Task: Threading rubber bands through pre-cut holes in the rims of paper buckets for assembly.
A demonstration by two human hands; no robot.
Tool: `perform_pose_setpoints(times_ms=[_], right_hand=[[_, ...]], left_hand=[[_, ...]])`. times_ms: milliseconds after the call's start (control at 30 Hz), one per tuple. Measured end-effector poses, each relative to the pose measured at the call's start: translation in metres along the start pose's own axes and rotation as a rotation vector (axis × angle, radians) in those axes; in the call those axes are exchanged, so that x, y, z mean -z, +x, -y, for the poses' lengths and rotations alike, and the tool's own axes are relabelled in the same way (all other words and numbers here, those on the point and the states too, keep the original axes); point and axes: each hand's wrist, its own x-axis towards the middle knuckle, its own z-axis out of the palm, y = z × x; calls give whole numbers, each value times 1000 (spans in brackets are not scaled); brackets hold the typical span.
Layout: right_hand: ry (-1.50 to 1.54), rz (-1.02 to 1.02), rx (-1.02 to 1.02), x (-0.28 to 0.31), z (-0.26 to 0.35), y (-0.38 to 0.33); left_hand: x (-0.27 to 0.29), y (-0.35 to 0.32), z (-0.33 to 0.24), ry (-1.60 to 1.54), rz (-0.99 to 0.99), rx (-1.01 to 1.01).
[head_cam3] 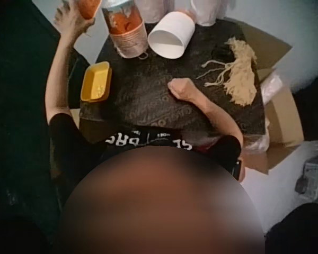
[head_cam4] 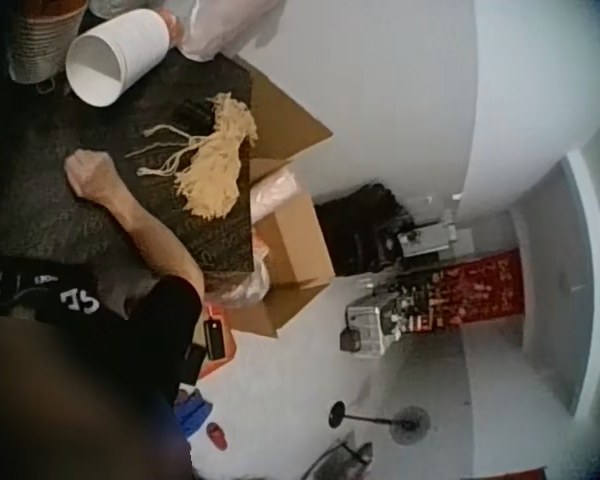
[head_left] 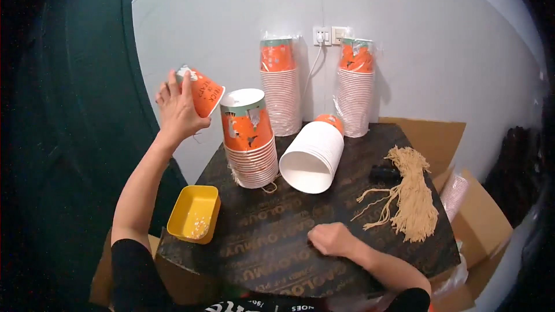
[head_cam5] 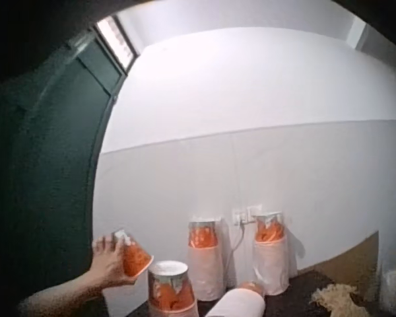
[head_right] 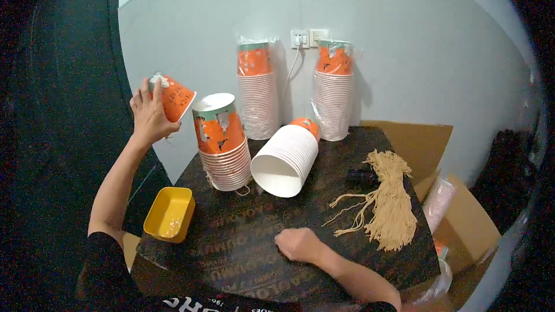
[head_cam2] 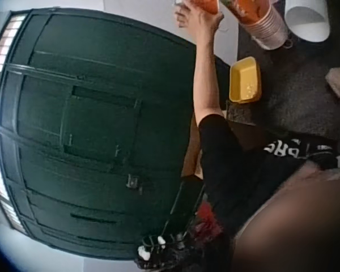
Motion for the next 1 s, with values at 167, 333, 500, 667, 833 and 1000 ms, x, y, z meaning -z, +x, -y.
perform_pose_setpoints(times_ms=[167,333,500,667,833,1000], right_hand=[[81,-20,-76,1,0,1],[129,-33,-127,-2,-2,-3],[150,-37,-153,-1,-3,-3],[146,-41,-163,1,-2,-3],[163,-22,-167,0,-1,-5],[130,-23,-203,5,0,-1]], left_hand=[[-6,30,-26,-4,93,-114],[-7,43,-60,25,167,-206],[-16,40,-93,84,136,-288],[-38,12,-118,129,203,-415],[-55,-24,-133,-120,64,-427],[-63,-67,-162,-506,-62,-493]])
